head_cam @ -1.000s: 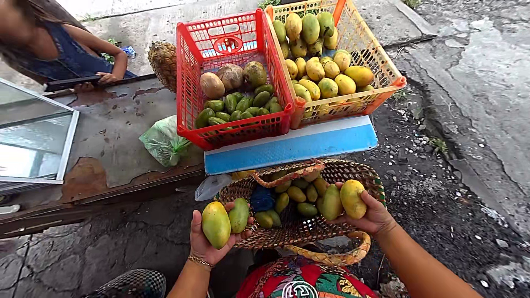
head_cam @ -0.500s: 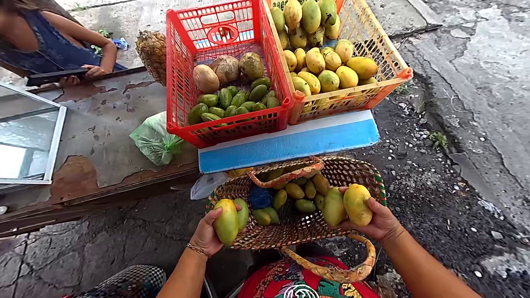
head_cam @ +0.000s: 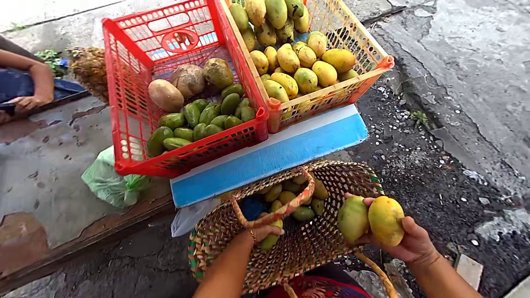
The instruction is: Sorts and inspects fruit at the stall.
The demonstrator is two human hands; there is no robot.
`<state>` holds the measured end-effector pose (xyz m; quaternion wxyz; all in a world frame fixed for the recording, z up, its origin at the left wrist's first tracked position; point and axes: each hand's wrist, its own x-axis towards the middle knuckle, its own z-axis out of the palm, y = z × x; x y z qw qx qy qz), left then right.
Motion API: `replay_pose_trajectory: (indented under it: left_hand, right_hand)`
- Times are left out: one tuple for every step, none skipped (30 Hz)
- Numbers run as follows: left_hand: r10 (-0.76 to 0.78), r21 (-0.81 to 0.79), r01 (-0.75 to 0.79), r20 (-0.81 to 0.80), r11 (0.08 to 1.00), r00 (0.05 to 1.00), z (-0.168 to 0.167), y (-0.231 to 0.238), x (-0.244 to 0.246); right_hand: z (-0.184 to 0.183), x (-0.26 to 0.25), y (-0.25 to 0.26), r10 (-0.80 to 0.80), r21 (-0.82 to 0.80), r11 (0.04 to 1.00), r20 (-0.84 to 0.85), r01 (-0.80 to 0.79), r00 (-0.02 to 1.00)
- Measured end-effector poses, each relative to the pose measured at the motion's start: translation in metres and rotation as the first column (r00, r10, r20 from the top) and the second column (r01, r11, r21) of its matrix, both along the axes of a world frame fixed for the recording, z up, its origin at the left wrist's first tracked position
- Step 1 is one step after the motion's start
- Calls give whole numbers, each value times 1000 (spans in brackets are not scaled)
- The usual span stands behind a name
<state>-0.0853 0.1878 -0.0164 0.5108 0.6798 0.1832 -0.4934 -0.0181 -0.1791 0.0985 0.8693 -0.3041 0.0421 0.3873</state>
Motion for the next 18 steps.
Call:
replay_pose_trajectory:
  left_hand:
    - [-51,26,52,-13,998,999,-12,-4,3]
    - [-102,46,102,-8,994,995,-21,-8,5]
    - [-144,56,144,2,988,990,-28,-12,8]
    - [-185,64,184,12,981,983,-29,-14,12]
    - [-240,57,240,-5,969,971,-19,-16,20]
    - [-294,34,296,-53,954,954,5,-19,34]
    - [-348,24,352,-97,936,933,26,-24,47]
    - [-411,28,417,-119,908,904,39,-28,57]
    - [-461,45,468,-112,883,880,42,-32,62]
    - [-479,62,486,-103,872,872,45,-38,66]
    - [-469,89,473,-69,876,881,36,-43,64]
    - [-456,114,454,-9,884,890,14,-46,58]
    - [-443,120,435,47,892,895,-3,-49,55]
    - [-445,134,432,92,892,891,-11,-55,56]
    - [-472,162,454,106,876,875,-11,-63,61]
    - [-515,186,493,94,850,852,-3,-72,69]
    - [-560,209,540,49,815,827,7,-81,78]
    - [-598,228,581,9,781,801,14,-88,85]
  right_hand:
    - [-1,-2,-1,-15,19,1000,0,15,1000]
    - [-1,-3,-2,-29,31,999,-5,29,1000]
    - [-2,-3,-4,-41,48,998,-12,41,999]
    - [-2,-4,-5,-50,65,997,-16,51,999]
    - [-3,-5,-6,-55,85,995,-16,56,998]
    - [-4,-6,-7,-59,110,992,-12,60,998]
    - [-6,-7,-7,-68,131,989,-14,69,998]
    - [-8,-7,-7,-80,150,985,-22,83,997]
    - [-11,-7,-7,-90,172,981,-18,92,996]
    - [-14,-7,-7,-96,196,976,-11,96,995]
    - [-18,-6,-8,-100,220,971,1,97,995]
    - [-21,-5,-9,-104,235,967,3,100,995]
    - [-23,-6,-9,-114,234,966,-8,112,993]
    - [-25,-6,-10,-124,230,965,-15,124,992]
    - [-26,-5,-11,-125,232,964,-17,126,992]
    - [-27,-5,-13,-122,237,964,-22,123,992]
    - [-28,-4,-14,-119,240,963,-25,122,993]
    - [-29,-4,-16,-119,239,963,-26,122,993]
